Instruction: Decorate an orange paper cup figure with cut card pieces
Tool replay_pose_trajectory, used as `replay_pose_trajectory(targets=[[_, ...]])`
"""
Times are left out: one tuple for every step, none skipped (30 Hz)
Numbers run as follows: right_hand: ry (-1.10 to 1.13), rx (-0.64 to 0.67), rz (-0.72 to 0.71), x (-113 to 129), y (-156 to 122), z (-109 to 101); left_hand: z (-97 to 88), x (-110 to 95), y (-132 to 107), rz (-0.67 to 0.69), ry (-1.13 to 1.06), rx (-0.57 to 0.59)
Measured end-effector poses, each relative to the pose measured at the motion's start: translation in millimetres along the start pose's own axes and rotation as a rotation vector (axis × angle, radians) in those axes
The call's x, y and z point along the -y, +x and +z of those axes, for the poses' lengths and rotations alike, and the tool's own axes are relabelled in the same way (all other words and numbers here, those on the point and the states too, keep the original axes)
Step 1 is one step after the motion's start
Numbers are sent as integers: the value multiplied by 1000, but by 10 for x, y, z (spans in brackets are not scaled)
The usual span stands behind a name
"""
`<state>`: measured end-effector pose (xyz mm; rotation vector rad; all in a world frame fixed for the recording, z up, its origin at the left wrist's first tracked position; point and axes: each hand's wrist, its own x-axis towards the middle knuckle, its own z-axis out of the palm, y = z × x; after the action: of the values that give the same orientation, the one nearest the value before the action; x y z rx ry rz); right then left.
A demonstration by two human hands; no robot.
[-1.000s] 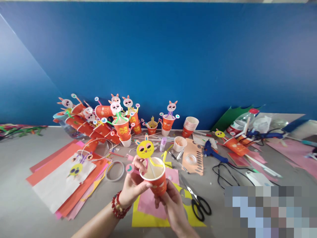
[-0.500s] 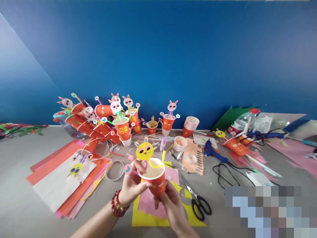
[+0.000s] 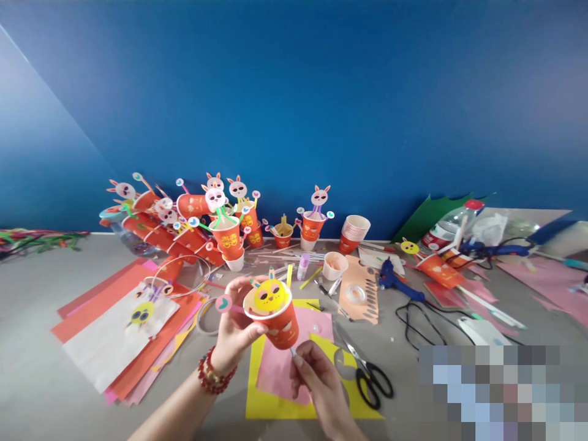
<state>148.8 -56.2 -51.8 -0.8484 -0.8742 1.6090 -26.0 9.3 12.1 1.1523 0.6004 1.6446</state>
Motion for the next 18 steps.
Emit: replay_pose_trajectory(targets=[[-13, -6, 5, -5, -14, -9, -11, -2, 7, -7, -13, 13], [-23, -11, 6, -9, -24, -15, -19, 2, 8, -9, -20, 20], [-30, -16, 3, -11, -29, -15, -23, 11, 2, -8, -18, 19], [-36, -19, -5, -10, -29, -10, -21, 27, -12, -4, -10, 5], [-40, -22, -13, -5, -23, 1, -15, 47, -32, 0, 8, -12], [-44, -27, -22, 3, -12, 18, -2, 69, -56, -4, 31, -24], [-46, -32, -31, 13, 2, 39, 15, 90, -81, -14, 54, -26], [-46, -40, -43, 24, 17, 61, 36, 106, -103, -28, 74, -17], [-43, -50, -59, 33, 32, 80, 58, 114, -118, -46, 88, -2], [-38, -56, -77, 38, 43, 95, 79, 113, -124, -61, 95, 14], [-37, -59, -95, 37, 48, 102, 95, 101, -119, -68, 97, 24], [-43, -58, -106, 29, 45, 100, 105, 79, -105, -62, 99, 20], [-57, -57, -106, 14, 34, 90, 109, 50, -83, -46, 101, 6], [-76, -55, -95, -5, 16, 75, 107, 20, -57, -37, 100, -6], [-98, -54, -75, -26, -7, 56, 100, -8, -34, -39, 93, -12], [-115, -59, -55, -44, -30, 37, 91, -26, -16, -53, 81, -9], [-127, -70, -42, -55, -51, 23, 82, -32, -8, -73, 68, 0], [-132, -84, -37, -57, -67, 15, 74, -25, -9, -92, 60, 7]])
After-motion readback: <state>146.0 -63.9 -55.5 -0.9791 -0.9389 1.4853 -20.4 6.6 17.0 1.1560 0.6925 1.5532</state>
